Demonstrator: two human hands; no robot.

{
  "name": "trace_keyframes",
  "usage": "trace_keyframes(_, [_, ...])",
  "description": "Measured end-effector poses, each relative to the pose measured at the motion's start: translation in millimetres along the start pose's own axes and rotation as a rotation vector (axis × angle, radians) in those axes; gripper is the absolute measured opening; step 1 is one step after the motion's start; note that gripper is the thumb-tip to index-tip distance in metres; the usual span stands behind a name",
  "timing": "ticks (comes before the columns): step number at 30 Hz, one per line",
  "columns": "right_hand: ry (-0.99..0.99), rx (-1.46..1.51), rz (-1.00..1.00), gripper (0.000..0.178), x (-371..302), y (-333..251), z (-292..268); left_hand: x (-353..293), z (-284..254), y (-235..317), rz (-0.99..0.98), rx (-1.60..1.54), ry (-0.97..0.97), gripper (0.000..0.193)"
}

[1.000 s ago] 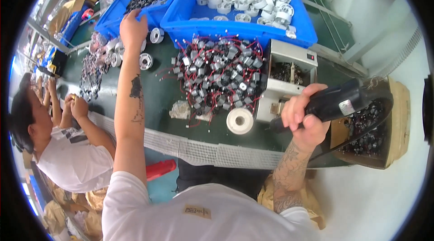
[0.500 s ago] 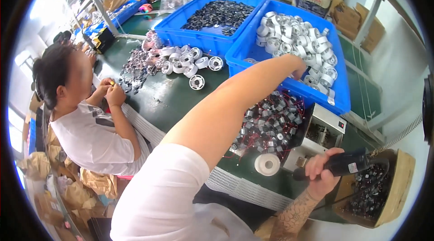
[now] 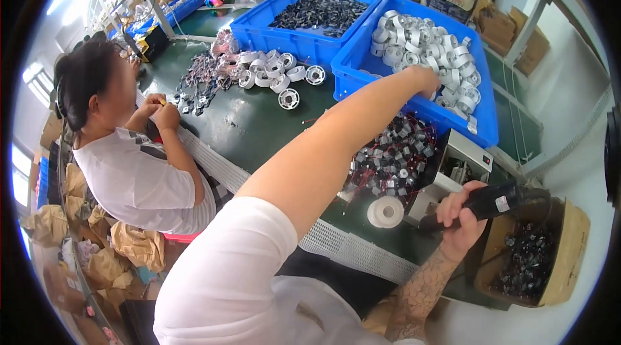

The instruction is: Assembling electronic motor components using an electric screwdriver on a factory production line.

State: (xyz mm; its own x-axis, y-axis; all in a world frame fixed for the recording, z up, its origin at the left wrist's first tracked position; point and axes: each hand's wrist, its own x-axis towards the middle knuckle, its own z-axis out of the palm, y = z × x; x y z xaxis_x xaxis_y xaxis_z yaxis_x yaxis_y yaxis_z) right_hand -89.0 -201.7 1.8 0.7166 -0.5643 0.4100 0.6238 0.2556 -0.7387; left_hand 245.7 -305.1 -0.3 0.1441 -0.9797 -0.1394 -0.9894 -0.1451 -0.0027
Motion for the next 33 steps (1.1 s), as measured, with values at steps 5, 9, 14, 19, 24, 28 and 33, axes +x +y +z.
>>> trace_keyframes(5, [-0.037, 0.045, 0.009, 0.049, -0.3, -0.6, -4.5, -40.7, -24.0, 9.4, -0.155, -0.255, 0.418, 0.038])
trace_keyframes(9, [-0.061, 0.057, -0.018, 0.049, 3.0, -3.4, -3.4, -144.3, -39.1, 52.1, -0.087, -0.540, 1.025, 0.035])
trace_keyframes(14, [-0.077, 0.051, -0.034, 0.051, 2.2, -11.7, -3.2, -268.1, 25.8, 129.1, 0.289, -0.682, 0.716, 0.052])
trace_keyframes(19, [-0.088, 0.066, -0.035, 0.051, -0.5, -11.1, -4.8, -299.4, 87.3, 177.2, 0.141, -0.522, 0.612, 0.054])
trace_keyframes(24, [-0.081, 0.030, -0.019, 0.051, 1.0, -10.0, -5.0, -302.2, 82.3, 174.8, 0.096, -0.384, 0.613, 0.054])
trace_keyframes(28, [-0.074, 0.026, -0.022, 0.049, 0.2, -8.9, -3.4, -297.6, 79.6, 174.4, 0.046, -0.313, 0.624, 0.054])
trace_keyframes(33, [-0.070, 0.023, -0.025, 0.049, 0.3, -11.8, -5.7, -298.8, 87.6, 189.3, 0.031, -0.218, 0.614, 0.053])
